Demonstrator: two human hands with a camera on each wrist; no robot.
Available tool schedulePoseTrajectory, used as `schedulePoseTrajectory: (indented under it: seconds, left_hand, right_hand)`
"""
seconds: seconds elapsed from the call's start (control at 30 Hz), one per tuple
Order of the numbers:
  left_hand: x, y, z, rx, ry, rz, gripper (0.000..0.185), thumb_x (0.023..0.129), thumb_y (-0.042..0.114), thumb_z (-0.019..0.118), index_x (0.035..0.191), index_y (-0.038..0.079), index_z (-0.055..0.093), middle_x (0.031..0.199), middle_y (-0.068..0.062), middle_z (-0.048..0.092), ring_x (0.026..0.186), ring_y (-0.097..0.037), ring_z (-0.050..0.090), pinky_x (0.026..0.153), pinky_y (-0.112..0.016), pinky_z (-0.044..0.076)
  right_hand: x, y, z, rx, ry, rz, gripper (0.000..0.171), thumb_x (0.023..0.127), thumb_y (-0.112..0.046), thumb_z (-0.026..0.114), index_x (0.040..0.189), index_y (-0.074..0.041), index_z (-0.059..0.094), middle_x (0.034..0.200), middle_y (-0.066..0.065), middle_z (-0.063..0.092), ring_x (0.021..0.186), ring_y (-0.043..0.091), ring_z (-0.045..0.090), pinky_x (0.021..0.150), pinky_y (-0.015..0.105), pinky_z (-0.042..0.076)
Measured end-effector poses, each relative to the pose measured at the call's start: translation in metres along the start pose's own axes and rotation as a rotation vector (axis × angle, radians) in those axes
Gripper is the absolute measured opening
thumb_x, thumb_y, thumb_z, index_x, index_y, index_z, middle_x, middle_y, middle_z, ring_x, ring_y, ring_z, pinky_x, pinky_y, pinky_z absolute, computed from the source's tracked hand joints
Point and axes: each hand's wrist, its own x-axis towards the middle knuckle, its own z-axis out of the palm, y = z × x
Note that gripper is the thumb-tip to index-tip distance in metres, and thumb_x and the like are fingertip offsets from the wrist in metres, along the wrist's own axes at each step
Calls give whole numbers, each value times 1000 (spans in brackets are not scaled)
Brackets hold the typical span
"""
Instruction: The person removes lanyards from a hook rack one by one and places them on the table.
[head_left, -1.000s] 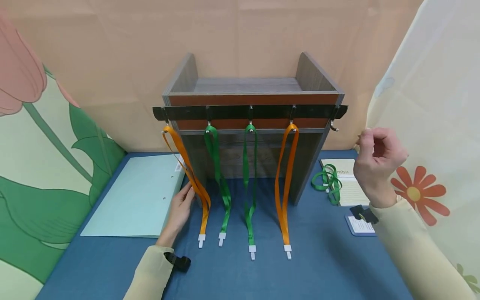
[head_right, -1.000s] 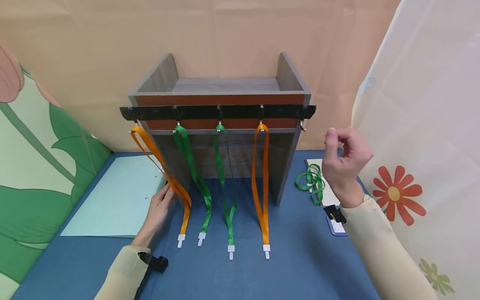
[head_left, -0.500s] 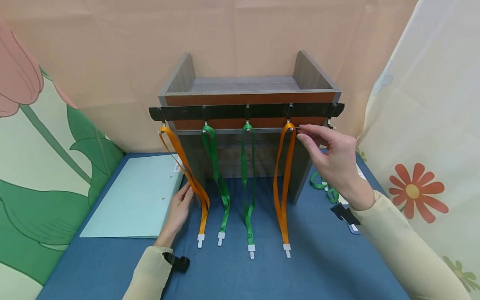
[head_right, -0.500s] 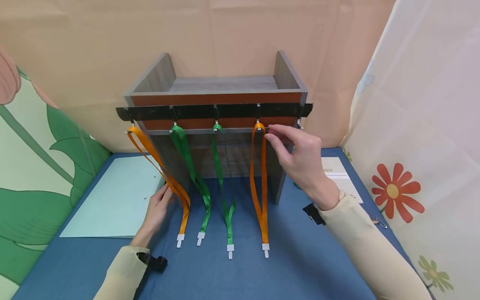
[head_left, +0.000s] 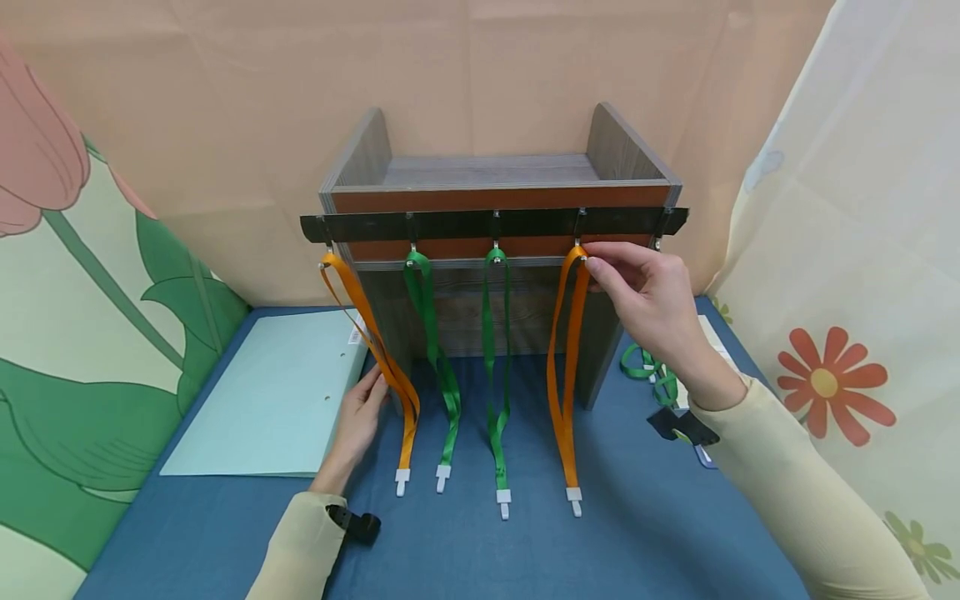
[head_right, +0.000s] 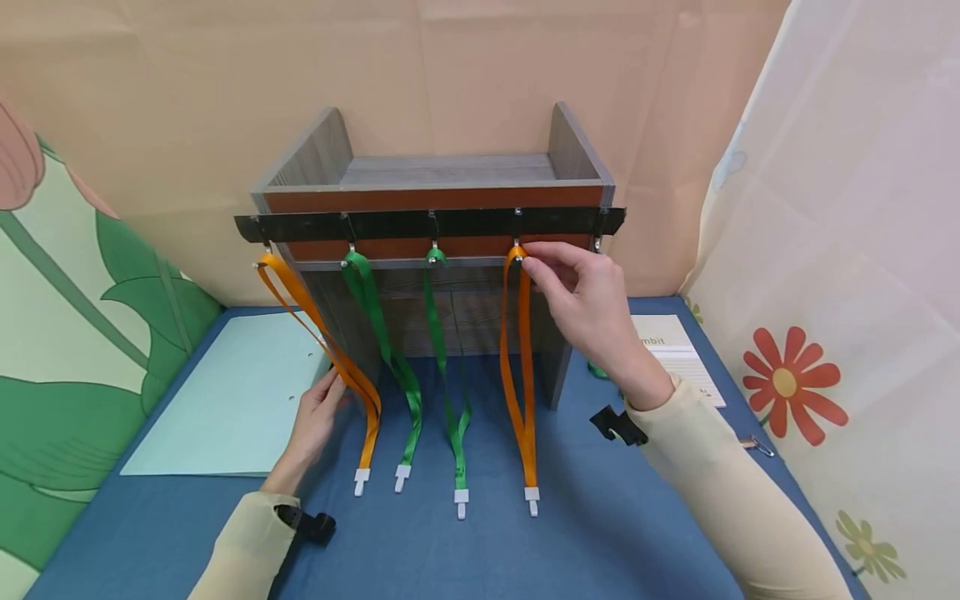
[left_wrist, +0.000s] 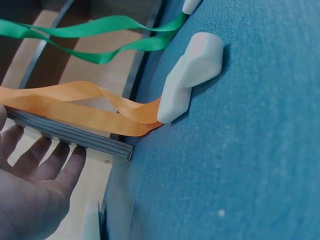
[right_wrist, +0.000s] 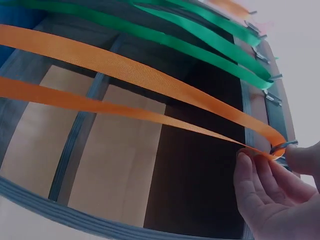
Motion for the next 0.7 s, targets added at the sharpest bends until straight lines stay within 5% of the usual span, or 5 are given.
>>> schedulePoseTrajectory:
  seconds: [0.43,0.7]
  left_hand:
    - [-1,0,0,6,-4,11,43,105,24,41,145,8,42,138,-16,48,117,-30,49,97,-49,42]
    - [-1,0,0,11,8,8,43,104,24,42,144,7,44,135,-15,51,114,-27,51,95,-48,44]
  right_hand:
    - [0,-6,1,-50,22,14,20,92,-12,65,108,0,69,100,10,68,77,19,64,71,17,51]
    - [-4,-16,-5,-117,85,-102,16,90,-10,67,103,0,71,93,4,69,76,10,62,68,18,51]
